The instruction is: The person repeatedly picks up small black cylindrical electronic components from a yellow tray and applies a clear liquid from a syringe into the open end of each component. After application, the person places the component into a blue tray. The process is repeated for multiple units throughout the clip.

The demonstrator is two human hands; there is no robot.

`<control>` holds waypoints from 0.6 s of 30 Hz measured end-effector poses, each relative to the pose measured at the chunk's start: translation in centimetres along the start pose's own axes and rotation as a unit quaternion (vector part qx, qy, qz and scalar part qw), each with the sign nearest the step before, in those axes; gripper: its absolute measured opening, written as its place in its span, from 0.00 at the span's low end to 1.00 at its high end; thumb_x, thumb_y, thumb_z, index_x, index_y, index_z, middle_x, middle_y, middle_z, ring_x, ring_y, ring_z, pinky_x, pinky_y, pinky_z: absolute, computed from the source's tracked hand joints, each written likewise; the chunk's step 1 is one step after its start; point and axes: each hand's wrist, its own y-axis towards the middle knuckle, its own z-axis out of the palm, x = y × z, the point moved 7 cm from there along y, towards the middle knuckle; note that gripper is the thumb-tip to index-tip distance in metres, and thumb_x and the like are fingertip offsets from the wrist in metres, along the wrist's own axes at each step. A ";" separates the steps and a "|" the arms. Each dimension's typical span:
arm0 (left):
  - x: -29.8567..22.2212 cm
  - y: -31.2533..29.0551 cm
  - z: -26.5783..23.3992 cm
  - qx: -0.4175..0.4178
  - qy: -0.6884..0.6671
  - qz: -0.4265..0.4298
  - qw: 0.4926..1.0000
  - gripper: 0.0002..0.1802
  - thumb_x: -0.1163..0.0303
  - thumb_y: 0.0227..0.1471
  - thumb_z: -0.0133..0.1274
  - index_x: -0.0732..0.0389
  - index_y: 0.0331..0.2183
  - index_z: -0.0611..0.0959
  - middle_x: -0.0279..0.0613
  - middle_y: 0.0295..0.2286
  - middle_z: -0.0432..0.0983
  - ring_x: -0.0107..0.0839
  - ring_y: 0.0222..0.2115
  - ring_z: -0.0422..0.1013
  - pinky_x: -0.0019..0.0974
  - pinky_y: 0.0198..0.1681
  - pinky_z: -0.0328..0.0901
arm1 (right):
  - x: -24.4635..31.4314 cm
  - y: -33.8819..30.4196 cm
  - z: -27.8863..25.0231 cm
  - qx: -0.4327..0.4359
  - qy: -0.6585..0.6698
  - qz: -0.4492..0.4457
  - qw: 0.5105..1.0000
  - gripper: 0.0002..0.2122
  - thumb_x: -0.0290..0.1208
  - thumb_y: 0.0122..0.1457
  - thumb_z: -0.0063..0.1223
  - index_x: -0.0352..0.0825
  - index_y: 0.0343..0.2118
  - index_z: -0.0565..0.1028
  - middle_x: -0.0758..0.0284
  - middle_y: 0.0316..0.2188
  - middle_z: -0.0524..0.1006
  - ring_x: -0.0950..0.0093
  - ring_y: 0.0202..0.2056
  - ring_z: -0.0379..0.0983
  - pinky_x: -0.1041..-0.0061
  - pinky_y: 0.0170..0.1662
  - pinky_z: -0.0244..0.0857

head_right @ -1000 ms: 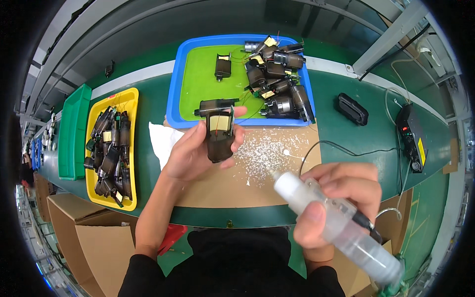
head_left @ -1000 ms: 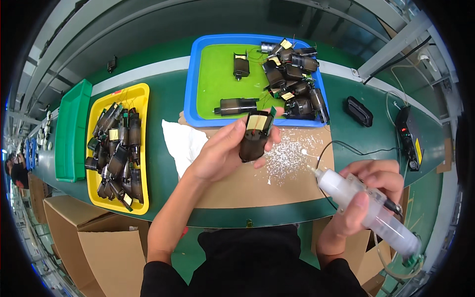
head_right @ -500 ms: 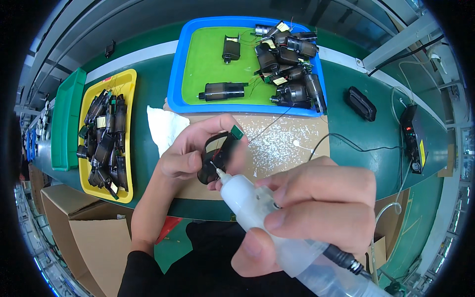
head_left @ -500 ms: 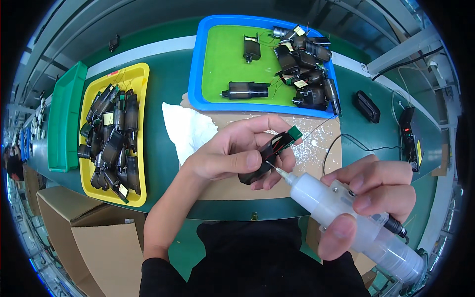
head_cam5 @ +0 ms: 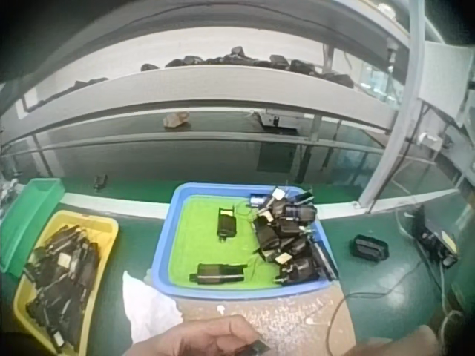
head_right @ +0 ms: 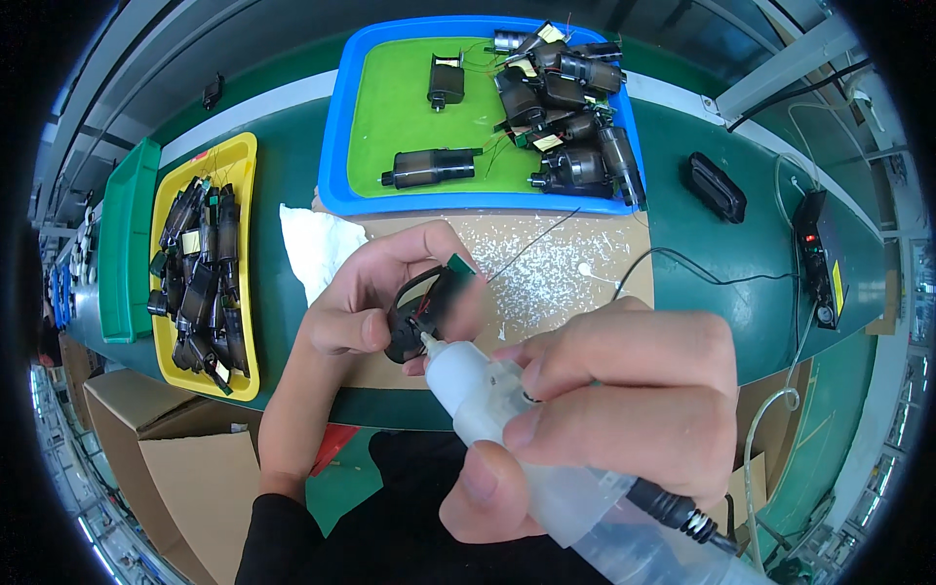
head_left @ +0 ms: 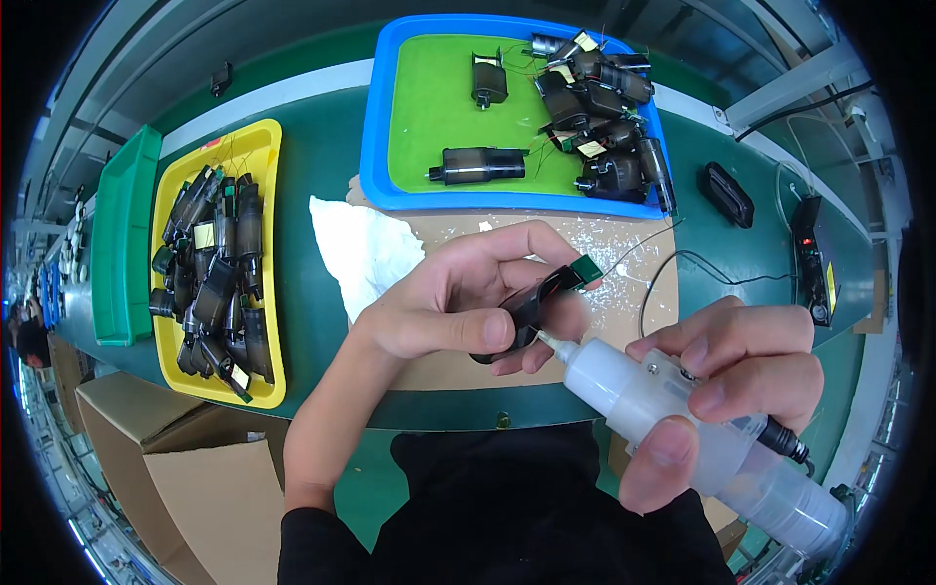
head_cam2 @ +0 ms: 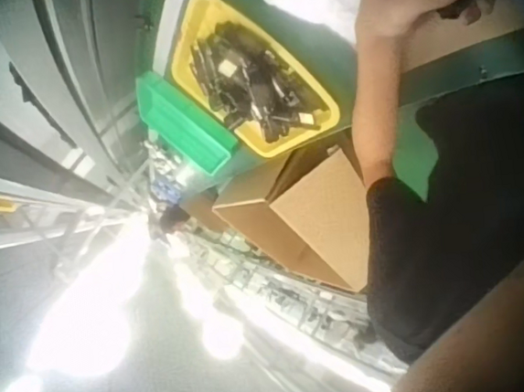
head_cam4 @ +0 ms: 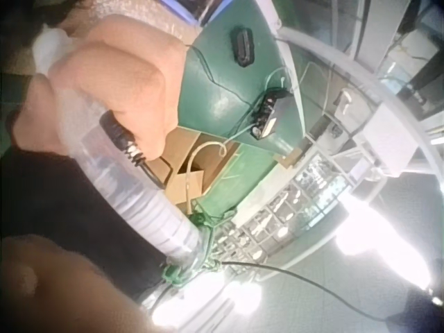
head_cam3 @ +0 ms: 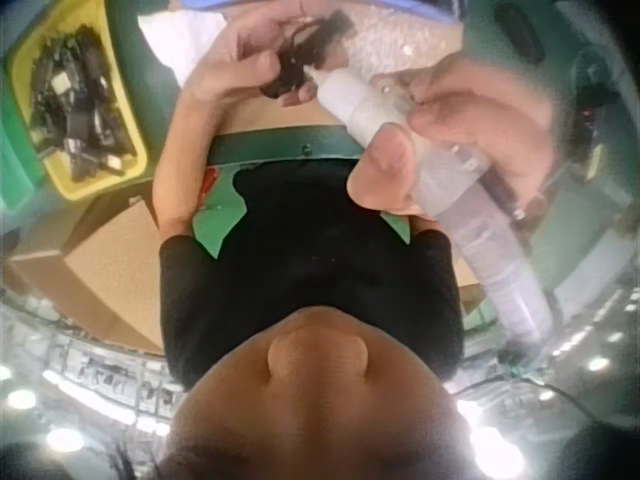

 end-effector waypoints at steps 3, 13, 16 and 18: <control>0.0 0.5 0.0 -0.054 0.029 0.008 0.998 0.42 0.52 0.41 0.66 0.71 0.48 0.67 0.53 0.28 0.72 0.27 0.21 0.70 0.23 0.17 0.60 | 0.1 0.0 0.1 -0.001 0.002 0.002 1.000 0.16 0.33 0.48 0.59 0.35 0.30 0.60 0.64 0.30 0.60 0.77 0.19 0.61 0.79 0.25 0.71; -0.2 0.4 -0.1 -0.088 0.047 0.015 0.995 0.42 0.52 0.39 0.67 0.75 0.45 0.70 0.54 0.28 0.72 0.32 0.26 0.71 0.25 0.20 0.65 | 0.3 -0.1 0.0 -0.007 0.002 0.012 1.000 0.16 0.32 0.48 0.59 0.35 0.30 0.60 0.64 0.30 0.60 0.77 0.19 0.61 0.78 0.25 0.71; -0.1 0.3 -0.1 -0.091 0.042 0.016 0.995 0.42 0.51 0.38 0.67 0.75 0.45 0.70 0.54 0.28 0.72 0.33 0.28 0.71 0.26 0.20 0.65 | 0.3 -0.1 0.0 -0.008 0.002 0.013 1.000 0.16 0.32 0.47 0.59 0.35 0.30 0.60 0.64 0.30 0.60 0.77 0.19 0.61 0.78 0.25 0.71; -0.1 0.4 0.1 -0.088 0.036 0.013 0.995 0.42 0.51 0.38 0.67 0.75 0.45 0.70 0.54 0.28 0.72 0.34 0.28 0.71 0.26 0.21 0.65 | 0.4 -0.1 -0.1 -0.005 0.001 0.015 1.000 0.16 0.32 0.47 0.59 0.36 0.30 0.60 0.64 0.30 0.60 0.77 0.19 0.61 0.78 0.25 0.71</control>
